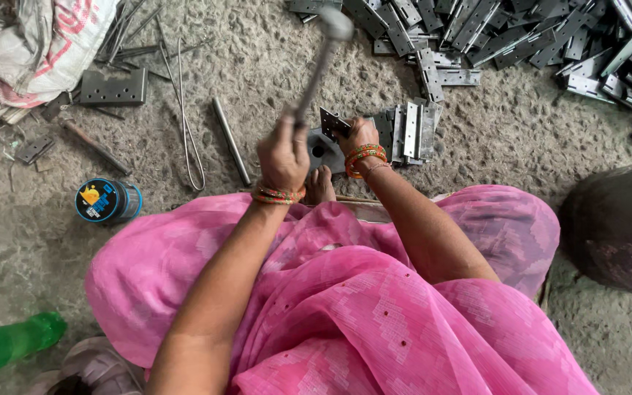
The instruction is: The person sits on the floor and assembles metal hinges by placing them on a metal block, inserting a pin, and striking it with a metal rod. The person repeatedly picks up hinge parts, aligns them, and hammers the pin into place before moving the finished hinge aside.
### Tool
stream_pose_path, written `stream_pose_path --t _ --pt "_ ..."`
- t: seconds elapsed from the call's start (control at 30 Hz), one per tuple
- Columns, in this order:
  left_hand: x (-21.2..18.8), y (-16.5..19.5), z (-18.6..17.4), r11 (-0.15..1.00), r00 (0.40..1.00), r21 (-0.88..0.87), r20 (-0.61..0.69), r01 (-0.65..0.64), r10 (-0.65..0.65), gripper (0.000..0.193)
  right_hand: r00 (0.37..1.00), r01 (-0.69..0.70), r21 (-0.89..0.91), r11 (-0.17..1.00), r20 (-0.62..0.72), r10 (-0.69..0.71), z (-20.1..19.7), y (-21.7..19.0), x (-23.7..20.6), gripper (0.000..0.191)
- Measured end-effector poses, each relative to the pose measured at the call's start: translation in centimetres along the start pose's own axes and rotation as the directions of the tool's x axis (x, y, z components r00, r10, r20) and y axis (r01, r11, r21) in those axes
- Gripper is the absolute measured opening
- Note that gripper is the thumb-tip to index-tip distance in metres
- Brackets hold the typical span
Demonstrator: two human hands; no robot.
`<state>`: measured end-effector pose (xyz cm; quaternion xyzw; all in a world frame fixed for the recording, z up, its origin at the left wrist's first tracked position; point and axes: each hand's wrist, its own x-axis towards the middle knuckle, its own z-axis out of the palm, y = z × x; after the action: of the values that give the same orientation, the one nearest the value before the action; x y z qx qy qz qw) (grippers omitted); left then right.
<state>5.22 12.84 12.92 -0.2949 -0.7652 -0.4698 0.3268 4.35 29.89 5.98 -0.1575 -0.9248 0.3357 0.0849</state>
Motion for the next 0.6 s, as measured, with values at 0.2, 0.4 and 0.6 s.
stream_pose_path --t 0.2,0.4,0.6 --pt "-6.8 -3.7 1.2 0.796 0.79 0.495 0.3 0.35 -0.534 0.023 1.0 -0.01 -0.034 0.999 0.0 0.01 -0.5 -0.2 -0.2 0.029" --pt "0.7 -1.8 -2.6 0.928 0.935 0.157 0.059 0.338 -0.35 0.021 0.998 -0.059 -0.075 0.995 0.023 0.061 -0.9 -0.5 -0.1 0.033" --pt "7.1 2.1 -3.2 0.971 0.942 -0.228 -0.306 0.068 -0.138 0.027 0.993 -0.102 -0.09 0.991 0.057 0.107 -0.9 -0.8 -0.1 0.036"
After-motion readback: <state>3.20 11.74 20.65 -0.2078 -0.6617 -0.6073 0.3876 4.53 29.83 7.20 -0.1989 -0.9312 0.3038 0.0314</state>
